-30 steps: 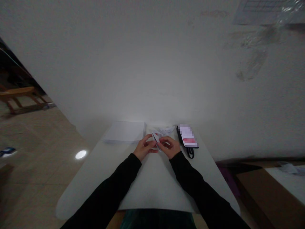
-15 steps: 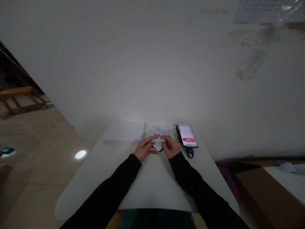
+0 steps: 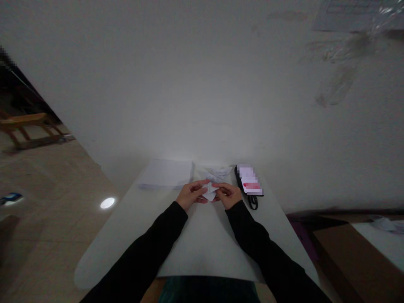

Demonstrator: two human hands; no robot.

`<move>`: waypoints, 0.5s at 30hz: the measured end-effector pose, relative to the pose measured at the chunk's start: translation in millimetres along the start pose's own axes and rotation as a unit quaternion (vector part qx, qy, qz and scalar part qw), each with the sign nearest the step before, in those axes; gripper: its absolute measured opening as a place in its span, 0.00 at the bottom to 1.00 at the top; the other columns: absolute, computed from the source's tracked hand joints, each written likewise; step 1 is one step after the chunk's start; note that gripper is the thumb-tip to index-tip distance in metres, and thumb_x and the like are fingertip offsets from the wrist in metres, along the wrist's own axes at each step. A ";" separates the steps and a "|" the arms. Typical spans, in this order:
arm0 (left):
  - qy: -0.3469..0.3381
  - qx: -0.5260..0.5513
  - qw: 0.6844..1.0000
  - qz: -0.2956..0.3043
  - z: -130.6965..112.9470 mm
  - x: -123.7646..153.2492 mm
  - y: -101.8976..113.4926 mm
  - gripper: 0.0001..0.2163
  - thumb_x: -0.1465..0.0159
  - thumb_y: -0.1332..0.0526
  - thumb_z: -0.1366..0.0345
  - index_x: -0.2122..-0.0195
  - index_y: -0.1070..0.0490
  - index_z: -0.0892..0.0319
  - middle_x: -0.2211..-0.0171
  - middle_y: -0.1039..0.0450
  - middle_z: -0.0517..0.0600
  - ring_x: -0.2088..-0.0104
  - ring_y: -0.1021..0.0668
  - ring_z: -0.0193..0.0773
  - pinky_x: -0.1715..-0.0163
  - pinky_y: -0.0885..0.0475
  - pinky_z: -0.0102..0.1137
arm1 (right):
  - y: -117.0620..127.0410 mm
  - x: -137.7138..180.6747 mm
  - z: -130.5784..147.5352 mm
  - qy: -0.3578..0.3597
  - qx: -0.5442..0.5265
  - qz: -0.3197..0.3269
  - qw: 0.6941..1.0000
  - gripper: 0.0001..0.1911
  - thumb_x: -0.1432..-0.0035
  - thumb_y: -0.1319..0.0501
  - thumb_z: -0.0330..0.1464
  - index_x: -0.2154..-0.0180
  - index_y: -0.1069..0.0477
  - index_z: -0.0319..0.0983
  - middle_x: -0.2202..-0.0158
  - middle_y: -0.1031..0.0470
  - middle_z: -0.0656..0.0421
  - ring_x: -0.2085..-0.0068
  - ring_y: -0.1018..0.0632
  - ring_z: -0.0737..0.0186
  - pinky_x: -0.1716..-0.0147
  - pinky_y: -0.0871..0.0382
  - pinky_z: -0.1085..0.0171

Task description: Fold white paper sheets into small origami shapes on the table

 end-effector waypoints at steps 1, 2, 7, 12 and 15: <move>-0.004 0.001 1.000 -0.001 0.7 -1.2 1.6 0.24 0.51 0.33 0.63 0.52 0.32 0.60 0.67 0.26 0.51 0.72 0.23 0.34 0.74 0.26 0.28 | 1.1 -0.6 -0.5 0.005 0.006 -0.006 1.000 0.07 0.58 0.39 0.30 0.72 0.25 0.37 0.79 0.25 0.61 0.80 0.25 0.65 0.82 0.25 0.65; -0.007 -0.002 1.000 -0.003 1.5 -2.5 3.5 0.24 0.53 0.33 0.65 0.53 0.31 0.60 0.66 0.26 0.51 0.71 0.23 0.35 0.74 0.26 0.28 | 2.3 -1.5 -1.2 0.010 0.014 -0.010 1.000 0.07 0.58 0.39 0.30 0.72 0.25 0.38 0.77 0.24 0.61 0.80 0.25 0.65 0.83 0.26 0.66; -0.056 -0.062 0.996 -0.022 0.6 -8.0 13.1 0.19 0.54 0.34 0.68 0.59 0.28 0.64 0.63 0.25 0.53 0.67 0.24 0.35 0.70 0.29 0.28 | 4.8 -6.5 -3.5 0.058 0.079 0.009 0.995 0.07 0.60 0.39 0.30 0.74 0.24 0.39 0.76 0.25 0.60 0.83 0.29 0.70 0.86 0.33 0.70; -0.113 -0.076 0.991 -0.005 -7.6 -8.2 14.2 0.24 0.54 0.34 0.72 0.54 0.33 0.64 0.64 0.24 0.53 0.65 0.23 0.37 0.65 0.30 0.30 | -3.5 -5.1 -22.3 0.021 0.057 0.046 0.997 0.05 0.59 0.40 0.31 0.79 0.26 0.39 0.75 0.25 0.60 0.81 0.28 0.69 0.82 0.31 0.69; -0.126 -0.099 0.987 -0.003 -10.0 -7.8 13.9 0.23 0.52 0.35 0.71 0.54 0.35 0.63 0.63 0.25 0.55 0.62 0.23 0.39 0.64 0.31 0.30 | -7.2 -2.0 -31.0 0.000 0.056 0.033 0.998 0.04 0.61 0.36 0.33 0.80 0.29 0.38 0.78 0.26 0.60 0.80 0.26 0.66 0.79 0.30 0.67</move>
Point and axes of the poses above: each hand's wrist, its own x-axis away from the middle knuckle, its own y-axis out of the back of the hand, z = x × y, the point moved 6 cm from there along -x, towards the middle knuckle
